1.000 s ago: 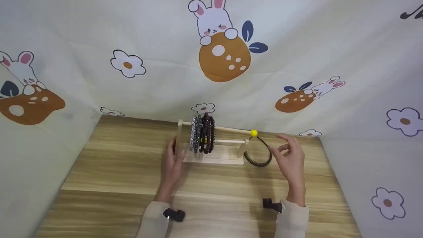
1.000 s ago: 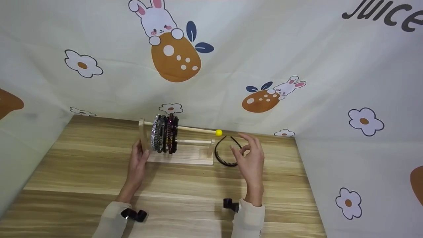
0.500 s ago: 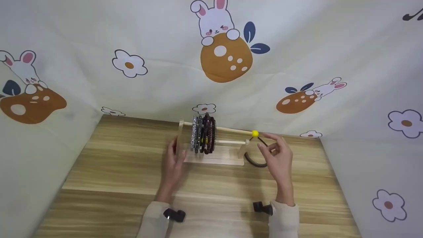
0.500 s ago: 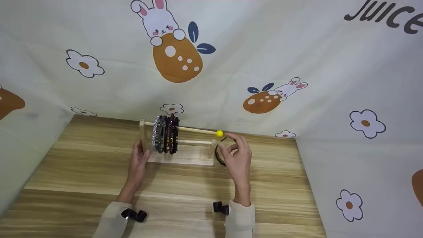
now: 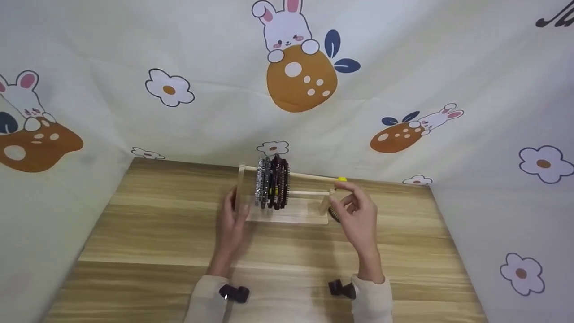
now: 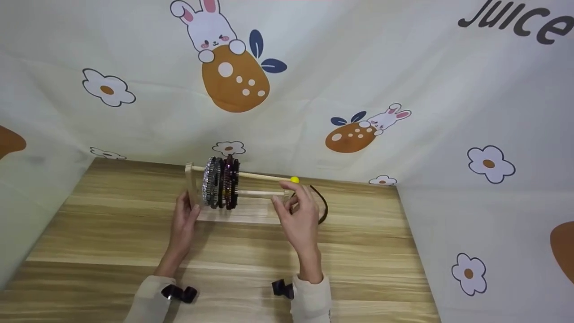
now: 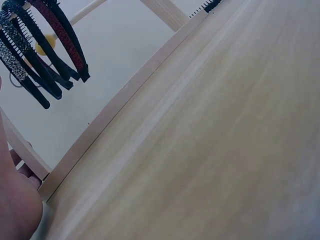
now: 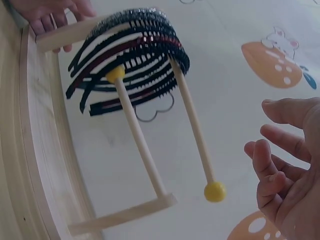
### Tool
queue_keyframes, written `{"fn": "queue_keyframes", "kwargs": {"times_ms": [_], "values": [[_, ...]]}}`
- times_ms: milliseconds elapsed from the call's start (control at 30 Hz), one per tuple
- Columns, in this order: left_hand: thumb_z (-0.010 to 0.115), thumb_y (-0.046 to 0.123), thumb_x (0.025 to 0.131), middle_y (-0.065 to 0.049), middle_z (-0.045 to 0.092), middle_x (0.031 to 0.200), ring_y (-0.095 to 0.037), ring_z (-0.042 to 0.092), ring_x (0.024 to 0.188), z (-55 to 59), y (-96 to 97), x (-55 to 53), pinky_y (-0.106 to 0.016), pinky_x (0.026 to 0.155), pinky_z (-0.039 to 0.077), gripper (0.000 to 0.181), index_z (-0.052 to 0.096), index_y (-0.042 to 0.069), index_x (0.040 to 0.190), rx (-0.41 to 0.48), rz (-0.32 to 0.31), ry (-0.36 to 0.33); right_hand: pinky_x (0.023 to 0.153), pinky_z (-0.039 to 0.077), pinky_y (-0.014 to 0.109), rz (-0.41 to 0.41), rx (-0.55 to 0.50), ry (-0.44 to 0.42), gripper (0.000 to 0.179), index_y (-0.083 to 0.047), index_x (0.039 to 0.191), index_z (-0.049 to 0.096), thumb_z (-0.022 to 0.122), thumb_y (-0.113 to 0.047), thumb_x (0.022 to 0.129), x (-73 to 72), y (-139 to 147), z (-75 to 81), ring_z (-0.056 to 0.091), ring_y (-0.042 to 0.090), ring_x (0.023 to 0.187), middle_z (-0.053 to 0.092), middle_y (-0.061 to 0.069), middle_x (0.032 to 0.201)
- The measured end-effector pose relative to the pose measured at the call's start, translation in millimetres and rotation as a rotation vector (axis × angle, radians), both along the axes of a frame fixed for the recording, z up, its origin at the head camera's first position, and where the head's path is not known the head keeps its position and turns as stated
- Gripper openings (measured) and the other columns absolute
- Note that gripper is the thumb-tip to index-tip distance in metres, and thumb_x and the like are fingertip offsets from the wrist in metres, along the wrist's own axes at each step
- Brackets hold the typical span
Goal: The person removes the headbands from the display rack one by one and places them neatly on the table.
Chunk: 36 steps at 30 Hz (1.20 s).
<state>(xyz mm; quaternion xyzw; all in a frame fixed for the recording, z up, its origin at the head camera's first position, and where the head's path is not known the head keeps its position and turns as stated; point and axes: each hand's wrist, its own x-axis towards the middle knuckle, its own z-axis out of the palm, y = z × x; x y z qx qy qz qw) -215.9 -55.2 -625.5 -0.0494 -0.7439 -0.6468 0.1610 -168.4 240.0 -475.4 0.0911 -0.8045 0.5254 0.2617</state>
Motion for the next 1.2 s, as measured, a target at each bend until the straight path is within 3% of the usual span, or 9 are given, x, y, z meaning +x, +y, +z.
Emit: {"fn": "queue_keyframes", "kwargs": {"times_ms": [400, 633, 867, 1200], "values": [[0.062, 0.025, 0.113, -0.025, 0.053, 0.161, -0.049, 0.060, 0.137, 1.2, 2.8, 2.2, -0.074, 0.110, 0.052, 0.061, 0.042, 0.008, 0.168, -0.001, 0.003, -0.004, 0.062, 0.050, 0.018, 0.096, -0.013, -0.004, 0.035, -0.004, 0.132, 0.076, 0.084, -0.001, 0.098, -1.0, -32.9, -1.5, 0.064, 0.010, 0.073, 0.079, 0.013, 0.118], [0.062, 0.017, 0.112, -0.024, 0.054, 0.161, -0.047, 0.060, 0.138, 0.2, 5.0, 0.9, -0.071, 0.111, 0.052, 0.058, 0.044, 0.009, 0.167, 0.036, -0.010, -0.005, 0.068, 0.053, 0.021, 0.078, -0.080, -0.089, 0.039, -0.005, 0.138, 0.073, 0.083, -0.007, 0.100, -9.6, -47.7, -7.9, 0.066, 0.013, 0.075, 0.078, 0.011, 0.114], [0.062, 0.021, 0.113, -0.026, 0.053, 0.161, -0.048, 0.063, 0.134, 1.2, 5.0, 1.1, -0.070, 0.106, 0.057, 0.058, 0.044, 0.008, 0.167, 0.028, -0.012, 0.010, 0.065, 0.054, 0.021, 0.101, -0.163, -0.156, 0.052, -0.004, 0.146, 0.068, 0.085, -0.007, 0.098, -21.9, -64.4, -18.6, 0.064, 0.015, 0.074, 0.077, 0.022, 0.113], [0.062, 0.021, 0.113, -0.027, 0.051, 0.161, -0.048, 0.060, 0.136, -0.5, 1.6, -0.2, -0.070, 0.109, 0.055, 0.060, 0.043, 0.005, 0.167, 0.026, -0.003, 0.013, 0.063, 0.055, 0.021, 0.146, -0.203, -0.209, 0.060, -0.004, 0.152, 0.064, 0.086, -0.006, 0.096, -26.5, -81.5, -26.3, 0.064, 0.014, 0.074, 0.077, 0.018, 0.113]]}}
